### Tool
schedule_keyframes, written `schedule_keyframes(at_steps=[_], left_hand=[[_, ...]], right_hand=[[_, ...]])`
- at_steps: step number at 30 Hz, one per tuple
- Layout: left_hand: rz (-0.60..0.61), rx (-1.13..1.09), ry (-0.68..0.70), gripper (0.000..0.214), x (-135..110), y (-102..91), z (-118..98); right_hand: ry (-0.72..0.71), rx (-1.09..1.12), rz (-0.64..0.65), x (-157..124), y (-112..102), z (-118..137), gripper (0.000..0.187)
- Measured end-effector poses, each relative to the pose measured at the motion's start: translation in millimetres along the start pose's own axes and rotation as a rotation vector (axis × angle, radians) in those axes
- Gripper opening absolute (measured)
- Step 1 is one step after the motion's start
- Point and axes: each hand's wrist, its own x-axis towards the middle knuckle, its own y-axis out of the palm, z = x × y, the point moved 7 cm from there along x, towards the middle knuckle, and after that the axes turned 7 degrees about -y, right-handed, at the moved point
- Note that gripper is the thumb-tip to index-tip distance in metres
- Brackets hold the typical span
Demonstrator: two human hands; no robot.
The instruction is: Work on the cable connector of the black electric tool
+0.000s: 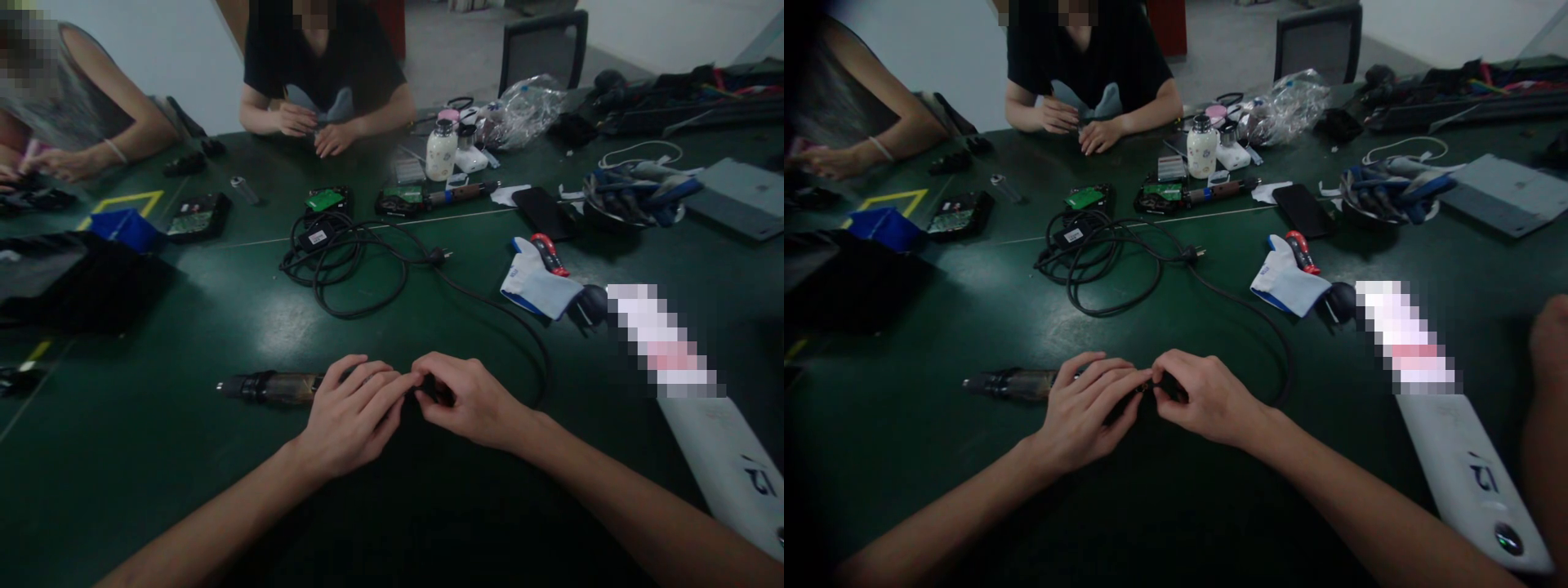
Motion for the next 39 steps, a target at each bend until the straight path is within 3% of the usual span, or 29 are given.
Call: schedule_keyframes(at_steps=[39], left_hand=[[-0.003,-0.007,0.009,0.043,0.7,0.1,-0.5]], right_hand=[[0.031,0.018,0.028,0.1,1.7,-2.8,0.016]])
